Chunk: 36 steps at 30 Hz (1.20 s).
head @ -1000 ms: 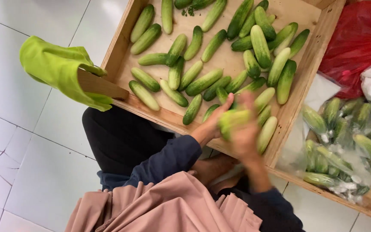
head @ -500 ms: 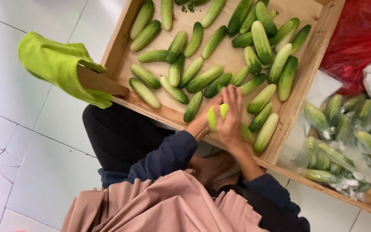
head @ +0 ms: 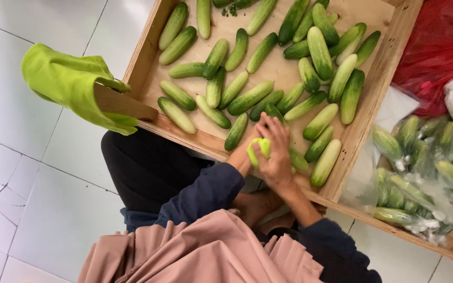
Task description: The person wipes cucumbers with a green cloth and places them into clear plastic bags by hand.
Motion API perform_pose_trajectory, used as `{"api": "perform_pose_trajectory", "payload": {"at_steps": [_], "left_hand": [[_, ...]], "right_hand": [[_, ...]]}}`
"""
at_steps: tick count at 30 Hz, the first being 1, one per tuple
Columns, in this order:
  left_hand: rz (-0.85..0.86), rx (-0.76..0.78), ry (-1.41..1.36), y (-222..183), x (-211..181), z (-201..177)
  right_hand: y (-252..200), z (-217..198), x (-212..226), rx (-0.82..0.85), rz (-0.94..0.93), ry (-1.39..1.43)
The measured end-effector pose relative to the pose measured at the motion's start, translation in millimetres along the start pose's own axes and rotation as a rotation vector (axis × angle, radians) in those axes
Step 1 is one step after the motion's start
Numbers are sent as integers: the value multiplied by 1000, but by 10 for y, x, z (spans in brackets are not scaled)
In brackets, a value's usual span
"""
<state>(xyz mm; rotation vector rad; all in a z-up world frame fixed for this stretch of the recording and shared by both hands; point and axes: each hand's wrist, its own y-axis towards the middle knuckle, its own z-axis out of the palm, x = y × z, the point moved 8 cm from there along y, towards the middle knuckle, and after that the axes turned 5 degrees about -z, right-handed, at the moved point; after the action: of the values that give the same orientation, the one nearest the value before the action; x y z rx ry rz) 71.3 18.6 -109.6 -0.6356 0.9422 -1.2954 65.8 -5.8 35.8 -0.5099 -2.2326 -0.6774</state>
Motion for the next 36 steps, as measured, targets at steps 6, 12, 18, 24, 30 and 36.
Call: {"api": "perform_pose_trajectory", "payload": {"at_steps": [6,12,18,24,30,36], "left_hand": [[-109,199,-532,907,330,-240],[-220,695,-457,-725,-177,377],[-117,681,-167,-744,-4,448],[-35,432,-142,280,626,-11],[30,417,-69,136,364,80],[92,383,3,-99,205,66]], "right_hand": [[103,-492,-18,-400,-68,430],[266,-764,-741,-504,362,1322],[385,-973,-869,-454,299,1054],[364,-821,-446,-162,120,29],[80,-342,-20,14,-52,-186],[435,-689,-555,-189,225,-209]]}}
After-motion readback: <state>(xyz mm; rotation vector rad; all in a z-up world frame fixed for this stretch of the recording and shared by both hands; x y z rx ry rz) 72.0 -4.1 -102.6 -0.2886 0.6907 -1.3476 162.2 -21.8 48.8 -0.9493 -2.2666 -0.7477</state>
